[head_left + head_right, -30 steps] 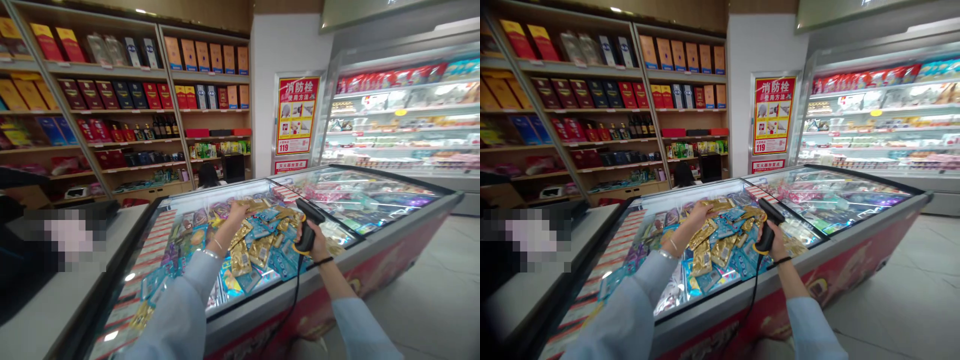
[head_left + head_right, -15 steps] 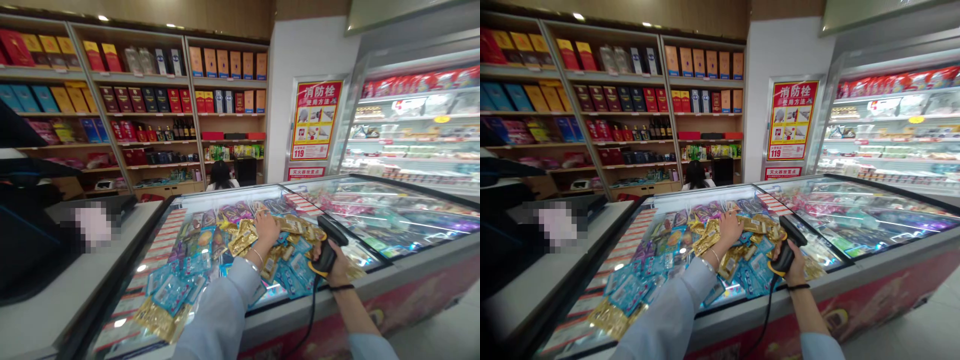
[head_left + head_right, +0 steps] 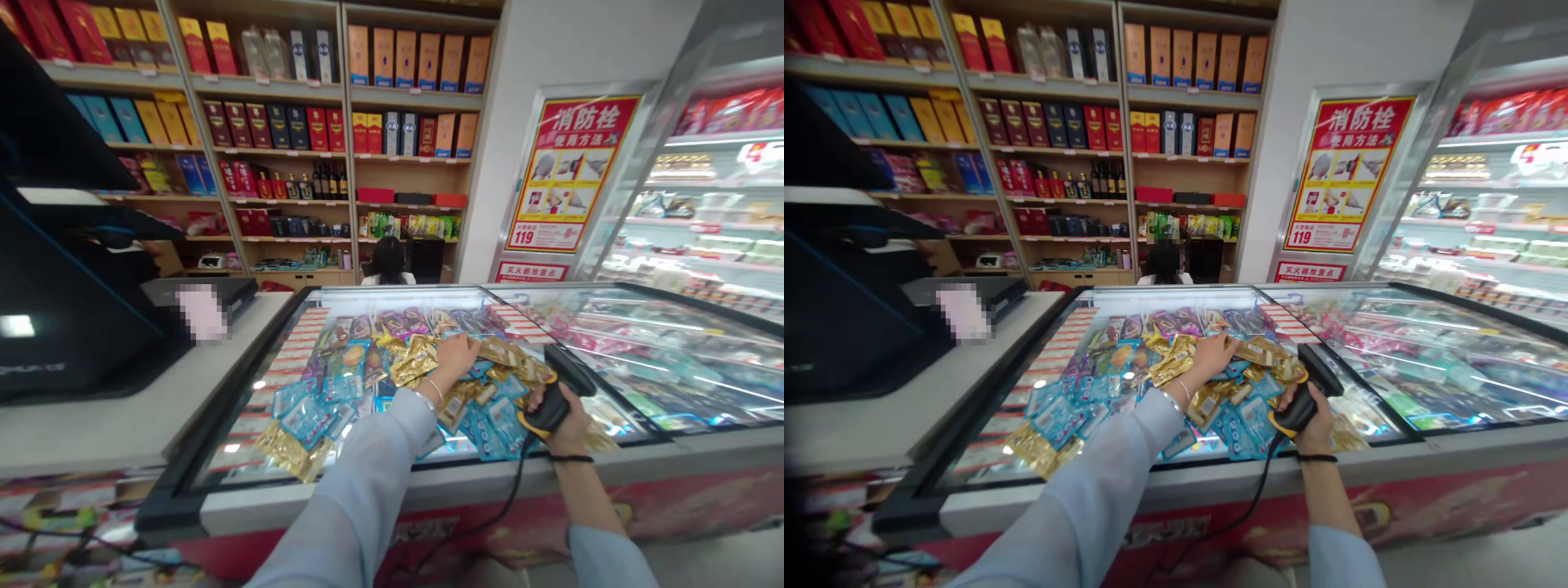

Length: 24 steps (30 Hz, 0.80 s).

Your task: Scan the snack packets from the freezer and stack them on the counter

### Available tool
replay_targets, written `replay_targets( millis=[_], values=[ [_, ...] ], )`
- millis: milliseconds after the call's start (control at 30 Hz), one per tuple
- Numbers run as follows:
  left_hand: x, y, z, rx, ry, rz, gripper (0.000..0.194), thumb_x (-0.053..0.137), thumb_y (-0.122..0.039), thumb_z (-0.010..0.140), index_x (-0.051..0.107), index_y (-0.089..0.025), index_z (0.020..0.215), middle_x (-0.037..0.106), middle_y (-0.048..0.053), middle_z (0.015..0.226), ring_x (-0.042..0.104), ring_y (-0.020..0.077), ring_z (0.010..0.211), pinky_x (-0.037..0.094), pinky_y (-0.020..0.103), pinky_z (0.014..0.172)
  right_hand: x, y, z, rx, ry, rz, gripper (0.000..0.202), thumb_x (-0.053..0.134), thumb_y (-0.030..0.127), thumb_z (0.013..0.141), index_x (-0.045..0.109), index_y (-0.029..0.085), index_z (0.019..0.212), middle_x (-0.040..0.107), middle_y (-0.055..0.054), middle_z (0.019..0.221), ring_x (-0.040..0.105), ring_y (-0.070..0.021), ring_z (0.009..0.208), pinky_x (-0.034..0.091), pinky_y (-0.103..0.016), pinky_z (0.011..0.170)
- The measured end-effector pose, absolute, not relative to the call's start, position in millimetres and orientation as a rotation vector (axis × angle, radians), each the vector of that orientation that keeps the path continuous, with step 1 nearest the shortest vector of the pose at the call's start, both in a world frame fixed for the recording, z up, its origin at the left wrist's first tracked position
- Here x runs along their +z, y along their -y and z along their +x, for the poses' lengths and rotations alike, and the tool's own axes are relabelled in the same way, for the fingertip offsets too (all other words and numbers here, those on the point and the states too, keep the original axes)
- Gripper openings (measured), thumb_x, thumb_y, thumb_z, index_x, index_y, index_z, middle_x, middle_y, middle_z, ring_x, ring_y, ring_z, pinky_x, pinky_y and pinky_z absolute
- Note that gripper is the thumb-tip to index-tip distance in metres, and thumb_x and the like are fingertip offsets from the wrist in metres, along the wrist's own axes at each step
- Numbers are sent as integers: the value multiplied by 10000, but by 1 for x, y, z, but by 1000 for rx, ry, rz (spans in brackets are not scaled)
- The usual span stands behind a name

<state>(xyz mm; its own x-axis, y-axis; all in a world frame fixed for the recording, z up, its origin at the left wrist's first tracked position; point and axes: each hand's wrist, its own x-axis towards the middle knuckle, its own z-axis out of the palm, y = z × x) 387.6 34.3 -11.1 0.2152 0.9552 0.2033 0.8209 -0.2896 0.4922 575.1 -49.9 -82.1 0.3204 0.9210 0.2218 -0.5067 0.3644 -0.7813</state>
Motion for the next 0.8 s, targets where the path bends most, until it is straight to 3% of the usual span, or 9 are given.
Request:
replay_targets(
  millis=[133, 233, 367, 500, 633, 800],
  values=[
    [-11, -32, 390, 744, -1642, 2208, 682, 382, -588, 975, 450, -137, 1481, 527, 202, 1492, 524, 315, 1360, 385, 432, 1120, -78, 52, 574, 1029, 717, -710, 365, 753, 505, 603, 605, 231, 794, 544, 27, 508, 503, -145, 419, 442, -264, 416],
    [-1, -33, 378, 776, -1630, 2203, 753, 389, -641, 953, 435, -114, 1489, 409, 228, 1575, 400, 337, 1458, 319, 457, 1170, -75, 57, 575, 992, 677, -699, 324, 733, 495, 610, 616, 237, 769, 513, 10, 515, 485, -150, 427, 405, -287, 417],
    [31, -33, 313, 829, -1630, 2199, 688, 380, -632, 958, 555, -111, 1371, 507, 233, 1497, 472, 340, 1401, 361, 440, 1138, -63, 65, 572, 854, 646, -633, 300, 705, 506, 606, 636, 244, 735, 466, -2, 495, 450, -157, 418, 358, -311, 411],
    [48, -24, 199, 861, -1652, 2167, 593, 435, -593, 950, 593, -143, 1302, 636, 171, 1367, 588, 291, 1275, 422, 372, 1079, -39, 65, 540, 859, 744, -575, 330, 699, 518, 618, 646, 238, 783, 483, 11, 487, 463, -159, 400, 368, -294, 389],
    [24, -8, 98, 651, -1608, 2168, 806, 795, -538, 677, 553, -178, 1356, 605, 149, 1413, 566, 310, 1298, 426, 351, 1080, -19, 53, 462, 1055, 919, -518, 339, 699, 519, 686, 610, 228, 836, 539, 36, 502, 504, -146, 389, 423, -260, 380],
    [-24, 5, 62, 412, -1498, 2197, 951, 906, -421, 481, 558, -199, 1338, 588, 143, 1424, 551, 337, 1300, 412, 391, 1100, -23, 28, 342, 1343, 937, -534, 351, 749, 518, 712, 573, 220, 768, 592, 44, 503, 535, -131, 356, 453, -235, 350]
  ],
)
